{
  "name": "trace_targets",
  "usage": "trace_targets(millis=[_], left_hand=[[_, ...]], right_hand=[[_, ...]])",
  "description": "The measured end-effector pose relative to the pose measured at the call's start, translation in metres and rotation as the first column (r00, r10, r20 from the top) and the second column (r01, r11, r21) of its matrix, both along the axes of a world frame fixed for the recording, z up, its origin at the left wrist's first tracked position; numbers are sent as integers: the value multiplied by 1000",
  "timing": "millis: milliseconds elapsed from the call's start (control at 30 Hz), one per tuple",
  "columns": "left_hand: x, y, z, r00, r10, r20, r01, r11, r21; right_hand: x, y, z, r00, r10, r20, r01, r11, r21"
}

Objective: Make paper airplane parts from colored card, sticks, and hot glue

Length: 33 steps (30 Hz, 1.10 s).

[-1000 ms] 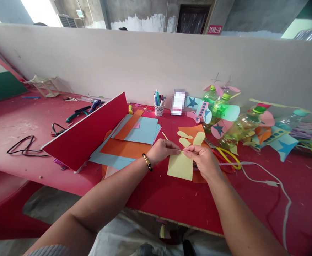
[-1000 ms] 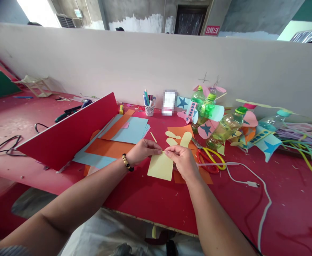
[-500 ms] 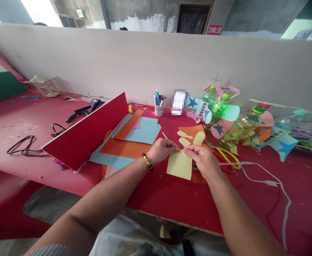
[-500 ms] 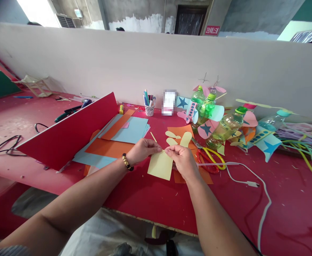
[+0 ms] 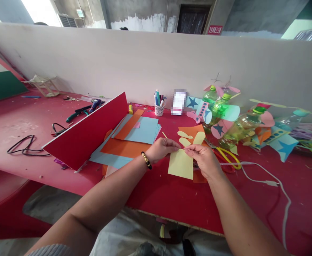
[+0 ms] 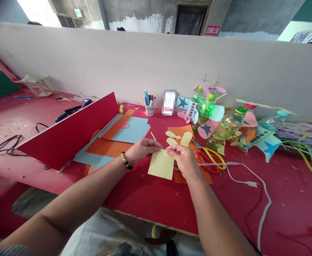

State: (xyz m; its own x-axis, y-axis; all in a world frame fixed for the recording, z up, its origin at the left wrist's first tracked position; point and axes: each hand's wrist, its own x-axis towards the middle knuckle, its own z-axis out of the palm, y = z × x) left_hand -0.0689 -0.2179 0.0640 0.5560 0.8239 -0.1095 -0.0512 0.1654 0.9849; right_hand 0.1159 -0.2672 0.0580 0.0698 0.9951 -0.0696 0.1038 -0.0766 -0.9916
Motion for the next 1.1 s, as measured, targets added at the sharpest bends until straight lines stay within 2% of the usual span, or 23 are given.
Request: trace_targets(millis=[200, 500, 733, 833, 1100], left_hand=[[0, 2, -3, 997, 33, 64, -27, 994, -102], [1, 2, -7, 993, 41, 114, -25, 990, -141], [1, 1, -6, 993, 58, 101, -47, 993, -108], [2, -1, -3, 995, 69, 74, -62, 994, -93], [2, 1, -6, 998, 66, -20, -64, 996, 63]], right_hand=[[0, 2, -3, 1000, -8, 18, 8, 1000, 18], [0, 1, -2, 1000, -12, -20, 13, 999, 33], [0, 0, -1, 999, -14, -50, 14, 1000, 10], [-1, 0, -1, 1000, -11, -11, 11, 1000, 20], [2, 1, -4, 996, 45, 80, -51, 996, 74]])
